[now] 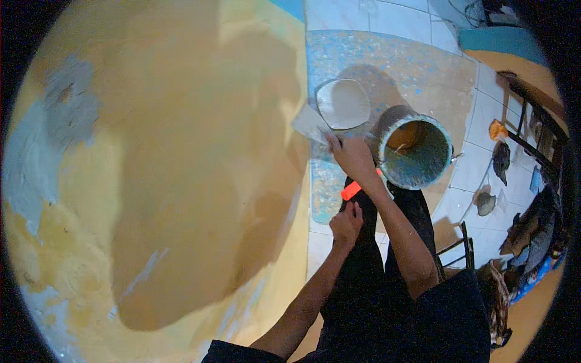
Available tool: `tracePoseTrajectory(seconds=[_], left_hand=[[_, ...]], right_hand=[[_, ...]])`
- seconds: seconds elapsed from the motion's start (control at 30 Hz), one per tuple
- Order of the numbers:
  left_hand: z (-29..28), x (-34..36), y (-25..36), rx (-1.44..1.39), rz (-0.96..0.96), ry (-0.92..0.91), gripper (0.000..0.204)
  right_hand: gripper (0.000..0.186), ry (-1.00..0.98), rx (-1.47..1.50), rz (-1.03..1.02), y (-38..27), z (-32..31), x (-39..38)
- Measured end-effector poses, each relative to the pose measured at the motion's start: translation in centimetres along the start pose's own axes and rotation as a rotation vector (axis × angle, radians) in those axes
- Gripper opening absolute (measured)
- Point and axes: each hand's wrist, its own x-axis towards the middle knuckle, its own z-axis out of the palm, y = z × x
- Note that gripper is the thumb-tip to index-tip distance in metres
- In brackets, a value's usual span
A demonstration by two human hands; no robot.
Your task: The person applies and spreads plaster onto a wall using a putty knife, then scoops more plaster from a plate to spread and smooth across the wall surface.
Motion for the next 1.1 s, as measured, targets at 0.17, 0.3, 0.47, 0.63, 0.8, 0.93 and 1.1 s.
tracePoseTrajectory(seconds=[0.17,0.3,0.47,0.63,0.8,0.93,1.1], left_hand=[[-0.4,0.5,-0.1,0.007,-0.088,-0.051,0.037],[-0.1,0.4,0.3,0.005,-0.079,-0.076,0.034],[0.2,-0.4,0.2,0.010,-0.009,-0.046,0.025],[0.2,-1.1,0.4,0.001,0.037,0.084,0.025],[-0.4,-1.6,0.9,-0.063,0.039,0.127,0.025],[-0.6,-2.0,0.9,-0.077,0.028,0.044,0.029],[1.1,-2.4,1.3,-0.151,-0.136,-0.148,0.031]], right_hand=[[0.041,0.026,-0.078,-0.130,6.0,1.9,-3.3],[0.029,0.002,0.052,-0.047,-1.1,-1.6,-3.0],[0.038,0.095,0.391,-0.528,-16.4,-7.0,-3.4],[0.042,0.089,0.684,-0.940,-27.7,-9.7,-4.3],[0.039,0.107,0.642,-1.047,-29.8,-9.1,-4.7],[0.038,0.054,0.497,-0.828,-27.0,-8.2,-7.2],[0.041,-0.161,0.568,-0.694,-28.0,-8.8,-12.5]])
